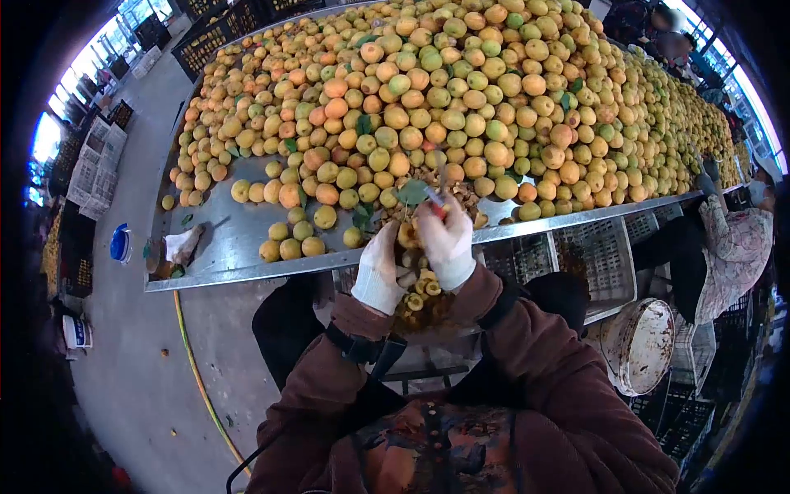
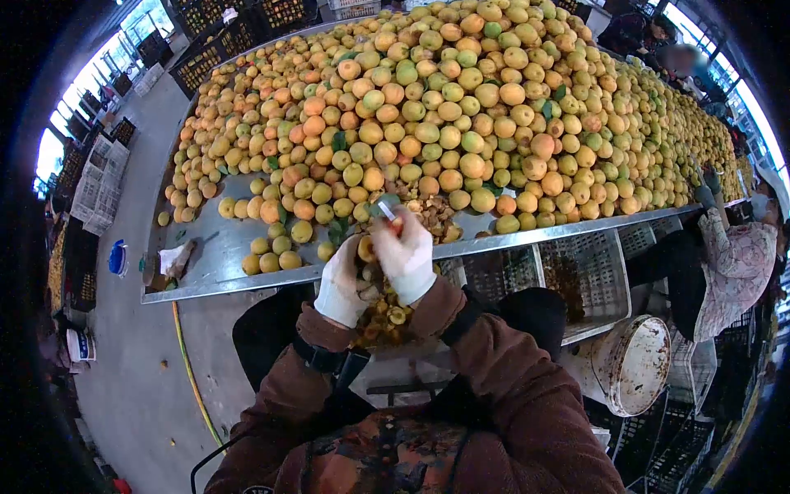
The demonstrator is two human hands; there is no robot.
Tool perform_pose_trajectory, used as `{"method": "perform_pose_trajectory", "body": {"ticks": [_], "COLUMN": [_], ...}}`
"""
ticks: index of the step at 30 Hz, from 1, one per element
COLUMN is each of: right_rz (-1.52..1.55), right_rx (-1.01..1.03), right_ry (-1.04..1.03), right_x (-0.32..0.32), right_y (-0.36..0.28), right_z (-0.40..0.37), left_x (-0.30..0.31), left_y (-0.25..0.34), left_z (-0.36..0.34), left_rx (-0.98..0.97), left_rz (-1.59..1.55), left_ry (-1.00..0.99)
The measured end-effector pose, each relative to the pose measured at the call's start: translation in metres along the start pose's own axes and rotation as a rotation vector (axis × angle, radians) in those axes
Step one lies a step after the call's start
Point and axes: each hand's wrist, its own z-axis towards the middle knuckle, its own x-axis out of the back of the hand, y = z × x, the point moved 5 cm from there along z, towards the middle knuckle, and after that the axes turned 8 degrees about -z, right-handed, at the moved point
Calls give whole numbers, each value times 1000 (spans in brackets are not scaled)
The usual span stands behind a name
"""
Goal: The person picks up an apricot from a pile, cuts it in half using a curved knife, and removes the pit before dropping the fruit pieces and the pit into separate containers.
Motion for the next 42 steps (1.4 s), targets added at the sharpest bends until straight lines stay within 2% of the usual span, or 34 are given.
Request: {"method": "perform_pose_trajectory", "body": {"ticks": [1, 2, 3, 5, 6, 8, 9, 13, 15, 16, 18, 19, 20, 21, 22, 23, 25, 26, 27, 28, 30, 31, 32, 34, 35, 36, 38, 39, 42], "right_rz": [367, 449, 449, 446, 388, 327, 309, 258, 234, 109, 177, 179, -75, -332, -333, -277, -221, -349, -477, -474, 61, -235, -233, 162, 133, 135, 114, 114, 159], "right_rx": [-142, -246, -215, -188, -150, -118, -139, -150, -194, -37, -35, -35, 178, 388, 386, 370, 355, 477, 601, 605, -110, 285, 288, -17, 236, 244, 11, 13, -150], "right_ry": [-12, -60, -44, -30, -11, 7, -8, -44, -47, -134, -144, -139, -124, -108, -106, -123, -141, -82, -22, -22, -171, -148, -153, -95, -58, -59, -130, -132, -247], "right_x": [-3, 3, 5, 3, 1, -1, -2, -12, -5, -2, 5, 8, 12, 12, 13, 12, 13, 17, 18, 18, 15, 12, 10, 5, 2, 3, 4, 4, -3], "right_y": [8, 11, 9, 15, 26, 31, 27, 10, 0, 10, 22, 21, 11, 2, 11, 29, 27, 18, 1, -12, 2, -13, -13, -7, -11, -13, -5, -7, -4], "right_z": [8, 3, 1, 1, 4, 5, 4, 0, -3, 2, 0, 0, -2, -6, -4, -2, -1, -3, -5, -6, -1, -4, -5, -2, -4, -5, -5, -6, -11], "left_x": [-13, -34, -28, 6, 0, -15, -11, 1, -7, -7, 11, 5, 6, 3, -8, -10, -1, 4, 6, 8, 8, -3, -6, 2, 6, 11, 18, 21, 28], "left_y": [-34, -58, -48, -8, -14, -28, -11, -7, -19, -24, 1, -3, -5, -10, -10, -11, -18, -17, -21, -20, -4, -11, -7, 0, 4, 6, 8, 9, 9], "left_z": [-6, -14, -11, 3, 3, 4, 12, 18, 14, 10, 12, 13, 10, 12, 9, 6, 0, -1, -2, 0, 5, 8, 6, 14, 16, 17, 19, 20, 22], "left_rx": [276, 540, 535, 204, 209, 218, 617, 534, 584, 590, -159, -117, -117, 130, 398, 401, 260, 182, 209, 206, -36, 320, 493, 611, 604, 600, 593, 568, 493], "left_rz": [-862, -1731, -1736, -308, -310, -673, -955, -718, -959, -959, -228, -413, -413, -1046, -1668, -1669, -875, -476, -529, -527, -190, -833, -903, -928, -927, -864, -800, -812, -765], "left_ry": [55, 116, 129, 78, 79, 122, 146, 128, 222, 217, 208, 230, 226, 124, 2, 2, 130, 183, 199, 202, 16, 36, 87, 162, 166, 182, 202, 204, 200]}}
